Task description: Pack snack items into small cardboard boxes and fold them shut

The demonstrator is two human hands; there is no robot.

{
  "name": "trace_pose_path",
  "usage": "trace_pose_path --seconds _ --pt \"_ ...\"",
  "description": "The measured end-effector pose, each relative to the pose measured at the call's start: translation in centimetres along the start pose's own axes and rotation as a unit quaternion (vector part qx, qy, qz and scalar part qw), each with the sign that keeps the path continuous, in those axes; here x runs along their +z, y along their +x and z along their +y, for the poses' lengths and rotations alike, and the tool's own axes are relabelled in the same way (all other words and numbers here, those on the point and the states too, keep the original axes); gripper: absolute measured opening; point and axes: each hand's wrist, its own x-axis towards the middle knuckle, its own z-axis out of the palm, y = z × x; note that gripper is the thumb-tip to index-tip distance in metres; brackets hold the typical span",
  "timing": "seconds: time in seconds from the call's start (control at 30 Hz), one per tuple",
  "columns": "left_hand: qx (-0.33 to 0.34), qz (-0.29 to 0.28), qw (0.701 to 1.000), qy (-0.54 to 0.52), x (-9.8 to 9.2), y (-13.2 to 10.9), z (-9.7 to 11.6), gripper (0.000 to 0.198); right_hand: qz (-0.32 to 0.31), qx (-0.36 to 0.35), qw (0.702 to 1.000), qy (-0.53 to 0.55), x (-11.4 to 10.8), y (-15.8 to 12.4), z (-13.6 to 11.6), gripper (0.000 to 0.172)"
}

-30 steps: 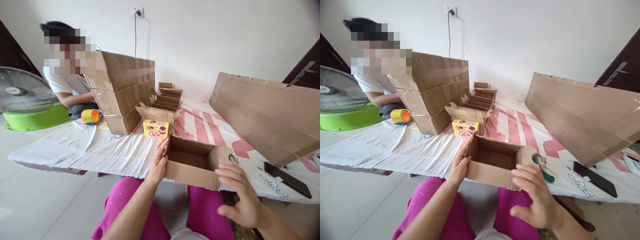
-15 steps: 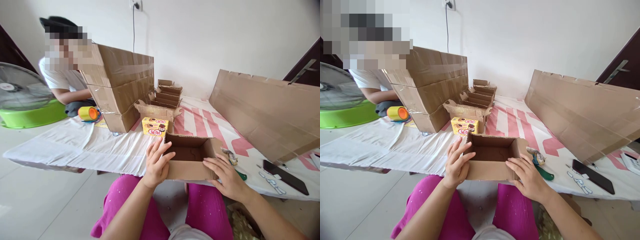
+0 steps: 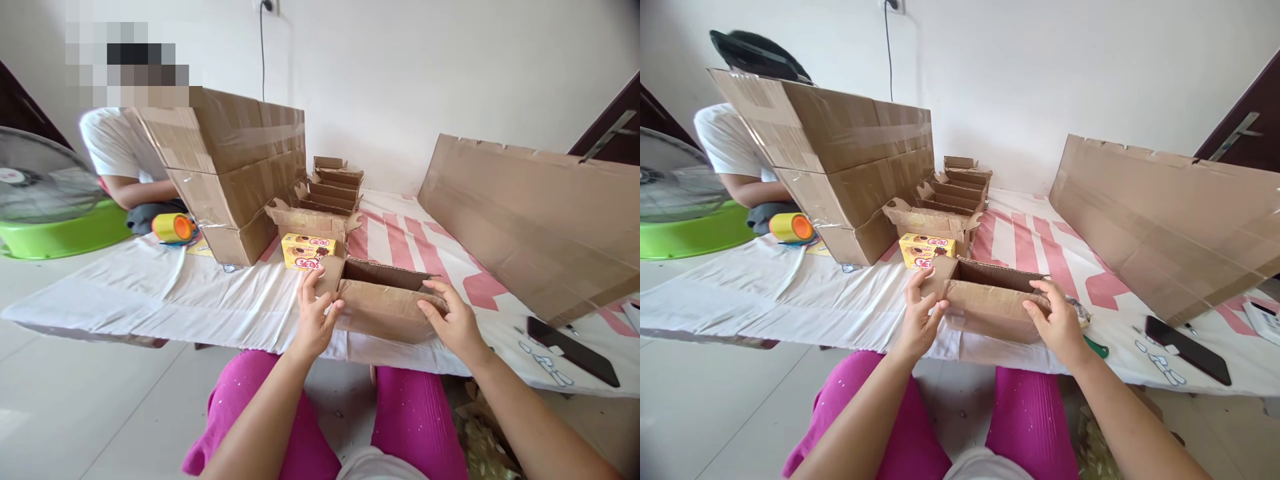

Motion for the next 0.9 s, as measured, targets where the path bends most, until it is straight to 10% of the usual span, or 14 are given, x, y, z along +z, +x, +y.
trace_pose_path --seconds 0.53,0.9 --pt "-0.067 0.07 0.992 0.076 0.2 0.1 1.1 0.024 0.012 -0.222 0.952 -0.21 0.9 3.1 -2.6 0.026" --pt "-0.08 0.061 0.993 0.064 0.3 0.1 1.2 0.023 -0.069 -0.196 0.959 -0.191 3.1 5.4 -5.0 0.021"
